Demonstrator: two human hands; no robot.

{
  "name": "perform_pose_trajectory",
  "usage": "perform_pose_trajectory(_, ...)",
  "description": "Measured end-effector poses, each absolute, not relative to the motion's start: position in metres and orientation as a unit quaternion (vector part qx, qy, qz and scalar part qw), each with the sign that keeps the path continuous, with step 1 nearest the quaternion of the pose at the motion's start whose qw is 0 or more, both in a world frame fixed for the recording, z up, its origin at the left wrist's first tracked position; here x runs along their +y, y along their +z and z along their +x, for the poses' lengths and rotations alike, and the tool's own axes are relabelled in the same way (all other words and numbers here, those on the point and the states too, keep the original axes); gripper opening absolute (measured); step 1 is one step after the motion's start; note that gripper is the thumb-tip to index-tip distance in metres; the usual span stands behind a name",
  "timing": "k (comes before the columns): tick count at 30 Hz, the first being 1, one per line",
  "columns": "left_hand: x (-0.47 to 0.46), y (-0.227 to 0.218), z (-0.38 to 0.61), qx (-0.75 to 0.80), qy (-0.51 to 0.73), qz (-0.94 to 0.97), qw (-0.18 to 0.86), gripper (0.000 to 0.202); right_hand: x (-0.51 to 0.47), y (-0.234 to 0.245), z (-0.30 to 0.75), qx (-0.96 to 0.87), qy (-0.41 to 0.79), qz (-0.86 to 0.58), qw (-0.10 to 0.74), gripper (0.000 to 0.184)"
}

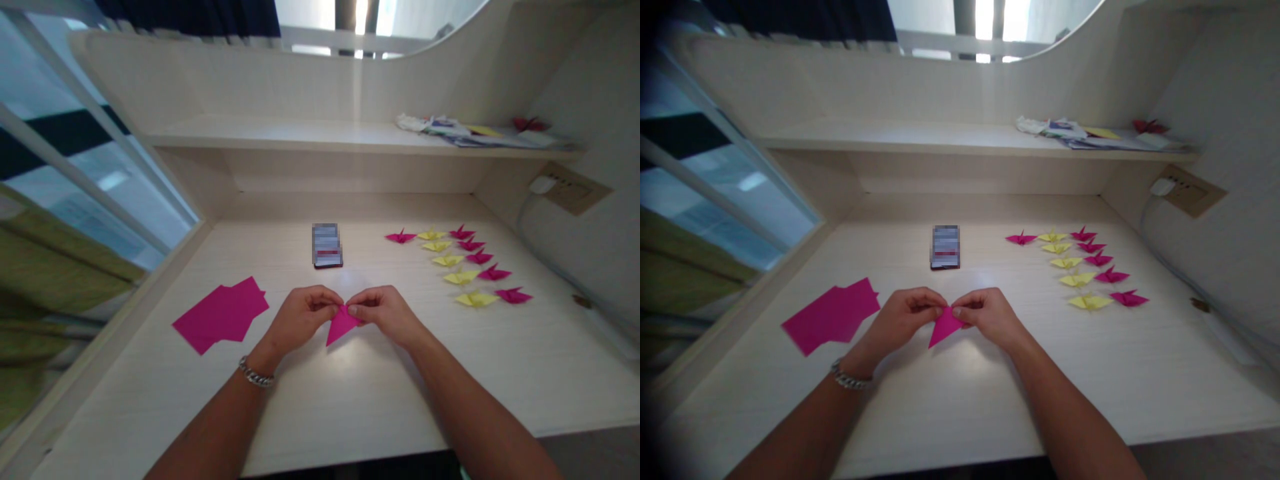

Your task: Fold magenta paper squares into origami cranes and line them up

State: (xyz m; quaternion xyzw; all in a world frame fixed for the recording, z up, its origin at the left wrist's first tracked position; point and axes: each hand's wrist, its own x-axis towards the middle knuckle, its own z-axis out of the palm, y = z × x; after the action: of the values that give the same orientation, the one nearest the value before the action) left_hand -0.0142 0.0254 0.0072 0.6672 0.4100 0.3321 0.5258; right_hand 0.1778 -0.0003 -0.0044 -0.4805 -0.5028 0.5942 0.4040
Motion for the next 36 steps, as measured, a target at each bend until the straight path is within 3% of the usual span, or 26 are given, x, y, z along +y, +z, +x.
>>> perform_pose_trajectory(7,0.025,0.009,-0.011,0.428,0.346,0.612,0.567,0.015,-0.001,-0.005,0.174,-0.485,0.575,-0.5,0.43,0.025)
perform_pose_trajectory(36,0.026,-0.002,-0.012,0.448,0.344,0.64,0.521,0.013,-0.001,-0.009,0.169,-0.43,0.616,-0.502,0.428,0.027)
